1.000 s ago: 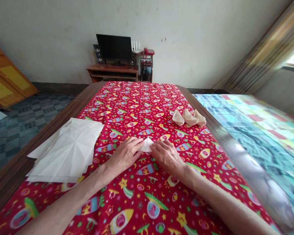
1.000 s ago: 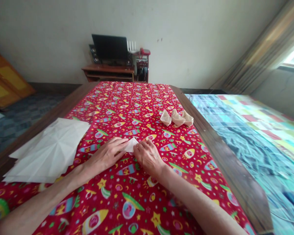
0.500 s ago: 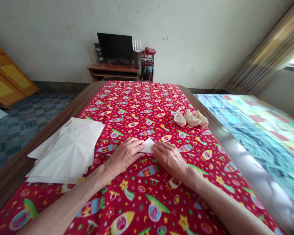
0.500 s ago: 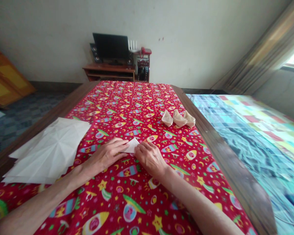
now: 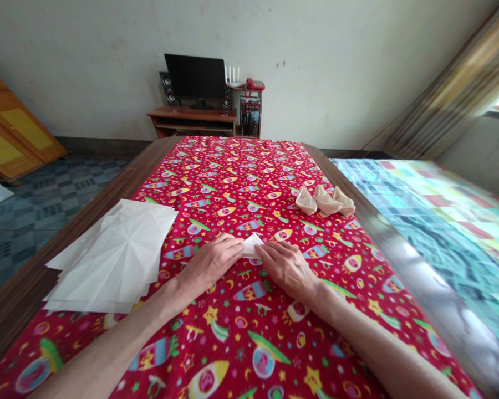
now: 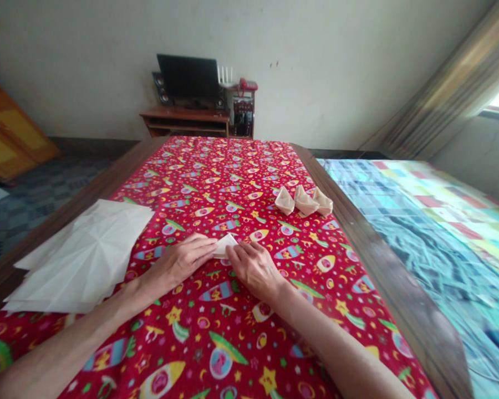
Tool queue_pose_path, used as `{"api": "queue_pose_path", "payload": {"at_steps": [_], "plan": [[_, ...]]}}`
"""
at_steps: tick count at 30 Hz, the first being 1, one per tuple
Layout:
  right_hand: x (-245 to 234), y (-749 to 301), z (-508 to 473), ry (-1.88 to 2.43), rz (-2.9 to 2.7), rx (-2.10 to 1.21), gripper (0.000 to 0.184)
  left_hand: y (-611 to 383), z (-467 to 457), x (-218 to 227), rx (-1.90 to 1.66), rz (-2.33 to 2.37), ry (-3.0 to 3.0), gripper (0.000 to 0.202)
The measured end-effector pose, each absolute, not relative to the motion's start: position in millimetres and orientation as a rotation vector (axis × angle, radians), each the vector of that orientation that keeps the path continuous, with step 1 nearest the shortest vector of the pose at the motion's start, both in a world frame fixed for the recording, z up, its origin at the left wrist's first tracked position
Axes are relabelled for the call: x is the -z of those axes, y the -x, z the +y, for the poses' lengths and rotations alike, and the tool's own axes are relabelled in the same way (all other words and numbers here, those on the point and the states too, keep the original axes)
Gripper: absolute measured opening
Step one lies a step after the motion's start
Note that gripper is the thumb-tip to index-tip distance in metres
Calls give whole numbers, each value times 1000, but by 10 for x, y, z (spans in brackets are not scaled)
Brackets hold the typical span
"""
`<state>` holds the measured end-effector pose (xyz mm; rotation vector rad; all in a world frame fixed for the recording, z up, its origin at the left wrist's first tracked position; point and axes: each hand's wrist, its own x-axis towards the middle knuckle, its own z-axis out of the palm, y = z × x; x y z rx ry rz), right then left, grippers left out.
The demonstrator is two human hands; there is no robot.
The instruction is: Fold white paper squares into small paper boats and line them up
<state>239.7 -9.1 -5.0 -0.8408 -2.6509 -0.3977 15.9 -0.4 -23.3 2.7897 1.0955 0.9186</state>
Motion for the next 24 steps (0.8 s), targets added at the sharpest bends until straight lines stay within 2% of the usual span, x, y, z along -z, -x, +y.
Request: {"api": "queue_pose_path", "payload": {"at_steps": [3,7,12,14,17,24], "plan": [[23,-2319,-112,869,-2650,515,22,-179,-18,221,-874,1100,-2790,22],[-13,-2248,-86,976,-2618,513,11,-196,-35,184,-964,1184,-2711,26],[-46,-2298,0,1043,-2398,484,16,-215,-75,79,-1210,1473,-2352,60],[-63,-2310,12,1071,-2318,466,18,-274,-117,50,-1238,1493,-2089,66],[-92,-2273,-21,1045,-2273,420,15,-426,-199,12,-1146,1372,-1806,61],[-139,-2105,-182,1002,-2282,314,16,-583,-256,-156,-1029,1330,-1740,47]]}}
